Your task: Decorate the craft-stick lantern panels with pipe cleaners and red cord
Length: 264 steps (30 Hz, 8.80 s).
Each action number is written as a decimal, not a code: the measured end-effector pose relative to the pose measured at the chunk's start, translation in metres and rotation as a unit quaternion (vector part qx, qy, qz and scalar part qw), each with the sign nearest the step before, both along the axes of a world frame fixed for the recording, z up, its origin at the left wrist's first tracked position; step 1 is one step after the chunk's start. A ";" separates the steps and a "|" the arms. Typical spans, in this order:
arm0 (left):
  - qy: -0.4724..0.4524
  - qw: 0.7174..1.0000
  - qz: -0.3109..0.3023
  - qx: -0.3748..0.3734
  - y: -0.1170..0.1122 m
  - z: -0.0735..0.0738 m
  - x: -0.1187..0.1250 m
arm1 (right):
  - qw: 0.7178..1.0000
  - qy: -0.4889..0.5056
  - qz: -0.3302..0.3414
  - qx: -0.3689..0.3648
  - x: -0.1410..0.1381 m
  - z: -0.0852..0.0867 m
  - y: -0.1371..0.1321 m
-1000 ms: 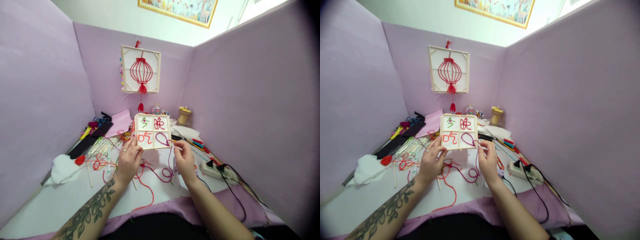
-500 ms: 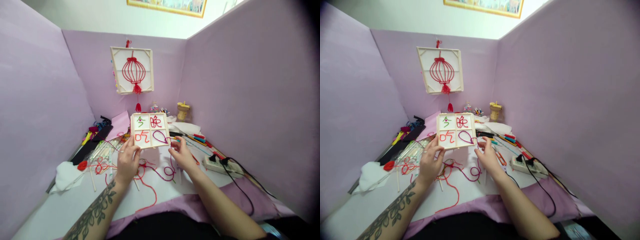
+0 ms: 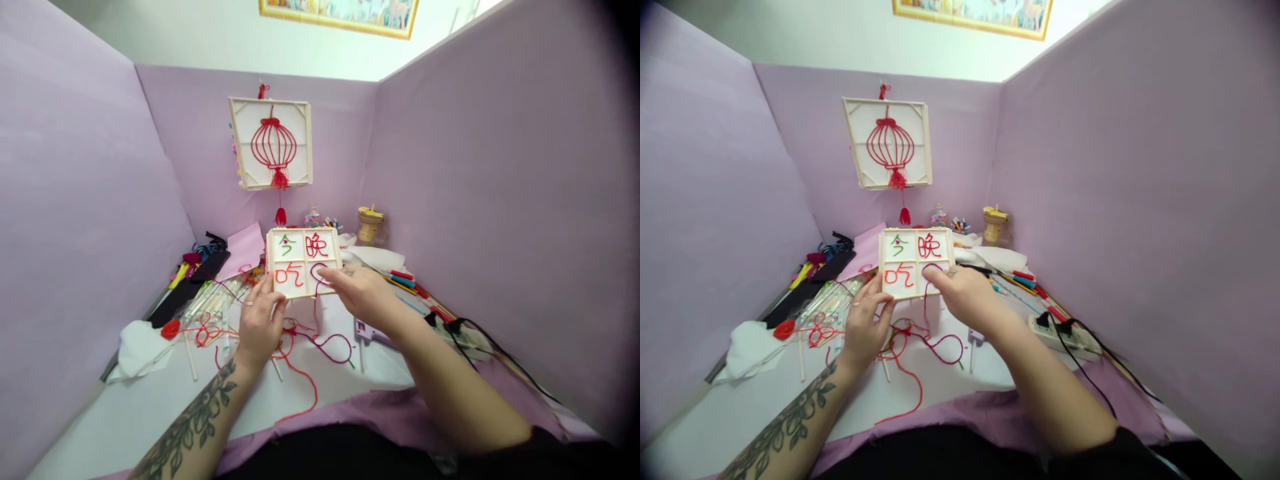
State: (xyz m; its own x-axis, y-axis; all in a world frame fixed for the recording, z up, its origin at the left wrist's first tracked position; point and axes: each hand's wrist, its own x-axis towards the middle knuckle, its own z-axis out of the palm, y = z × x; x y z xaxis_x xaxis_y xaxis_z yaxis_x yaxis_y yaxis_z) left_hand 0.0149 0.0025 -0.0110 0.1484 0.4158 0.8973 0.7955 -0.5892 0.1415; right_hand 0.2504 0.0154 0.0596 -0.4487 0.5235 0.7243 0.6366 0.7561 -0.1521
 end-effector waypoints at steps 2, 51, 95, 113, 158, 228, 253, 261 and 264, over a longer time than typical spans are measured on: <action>-0.002 1.000 -0.004 0.000 0.001 -0.001 0.000 | 0.995 0.056 -0.041 0.072 0.006 -0.007 -0.001; 0.181 0.956 0.091 -0.211 -0.001 0.093 0.062 | 0.965 0.247 -0.088 0.017 -0.014 -0.095 0.009; 0.261 0.944 0.100 -0.176 0.060 0.117 0.078 | 0.966 0.244 -0.078 0.028 -0.013 -0.099 0.008; 0.262 0.941 0.108 -0.186 0.057 0.117 0.072 | 0.967 0.231 -0.091 0.058 -0.013 -0.095 0.007; 0.311 0.934 0.040 -0.171 0.052 0.093 0.069 | 0.969 0.223 -0.089 0.064 -0.015 -0.098 0.008; 0.303 0.927 0.044 -0.216 0.047 0.104 0.086 | 0.972 0.216 -0.086 0.039 -0.012 -0.100 0.005; 0.302 0.928 0.045 -0.213 0.048 0.104 0.086 | 0.974 0.214 -0.065 0.043 -0.012 -0.100 0.005; 0.298 0.929 0.045 -0.212 0.047 0.106 0.086 | 0.970 0.229 -0.070 0.031 -0.012 -0.102 0.006; 0.291 0.932 0.042 -0.213 0.046 0.107 0.086 | 0.970 0.229 -0.072 0.027 -0.012 -0.102 0.006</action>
State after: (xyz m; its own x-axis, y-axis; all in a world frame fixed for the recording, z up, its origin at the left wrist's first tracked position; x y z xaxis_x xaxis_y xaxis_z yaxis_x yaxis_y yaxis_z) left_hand 0.1005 0.0481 0.0958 0.5095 0.7481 0.4251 0.8511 -0.5109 -0.1209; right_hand 0.2379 0.0210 -0.0426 0.0027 0.5121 0.8589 0.6113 0.6789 -0.4067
